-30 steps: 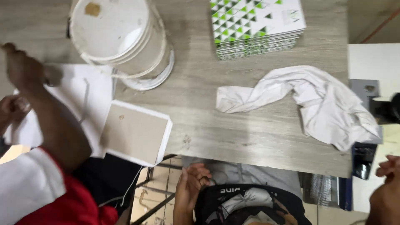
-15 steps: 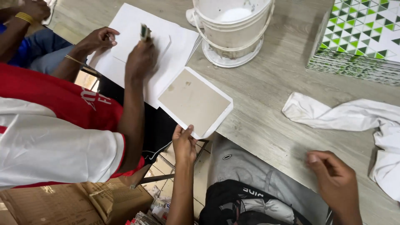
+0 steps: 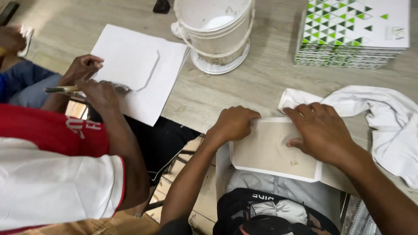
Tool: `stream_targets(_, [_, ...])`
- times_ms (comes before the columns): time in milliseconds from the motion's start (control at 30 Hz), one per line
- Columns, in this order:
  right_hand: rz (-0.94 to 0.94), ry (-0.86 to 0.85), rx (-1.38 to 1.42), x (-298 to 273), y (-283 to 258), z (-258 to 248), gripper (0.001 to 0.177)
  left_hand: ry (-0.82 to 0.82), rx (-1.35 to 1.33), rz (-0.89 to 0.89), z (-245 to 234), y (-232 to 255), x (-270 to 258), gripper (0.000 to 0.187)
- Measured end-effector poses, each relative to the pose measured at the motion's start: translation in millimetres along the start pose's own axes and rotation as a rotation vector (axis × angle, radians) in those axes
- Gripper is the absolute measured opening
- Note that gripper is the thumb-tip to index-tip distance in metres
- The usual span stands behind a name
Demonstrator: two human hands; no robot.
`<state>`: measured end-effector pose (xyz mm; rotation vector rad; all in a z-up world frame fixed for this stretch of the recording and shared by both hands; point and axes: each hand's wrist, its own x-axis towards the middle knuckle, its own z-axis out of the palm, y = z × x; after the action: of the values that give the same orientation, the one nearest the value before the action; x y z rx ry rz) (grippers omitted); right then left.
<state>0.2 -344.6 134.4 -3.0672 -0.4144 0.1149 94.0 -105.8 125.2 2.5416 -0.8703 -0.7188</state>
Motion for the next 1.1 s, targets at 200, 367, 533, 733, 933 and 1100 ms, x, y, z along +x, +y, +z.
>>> stream_targets(200, [0.439,-0.392,0.388,-3.3,13.9,-4.6,0.063,0.039,0.055,0.048,21.8,6.3,59.1,0.037])
stream_targets(367, [0.419,-0.146,0.346,-9.2,17.9,34.1,0.053,0.273,0.164,0.147,37.4,1.4,73.9,0.025])
stream_targets(533, [0.341,0.085,0.168,-33.6,2.3,83.1,0.044,0.524,0.205,0.29,74.9,11.3,48.7,0.046])
stream_targets(733, [0.325,0.149,0.19,-43.3,-0.7,90.0,0.037,0.312,0.106,0.322,103.4,42.4,38.2,0.06])
stream_targets(933, [0.298,0.249,0.425,0.3,58.3,95.4,0.025,0.32,0.096,0.401,109.3,34.7,33.6,0.048])
stream_targets(1100, [0.31,-0.092,0.806,2.4,37.7,45.0,0.009,0.41,0.085,0.446,118.5,23.8,31.0,0.036])
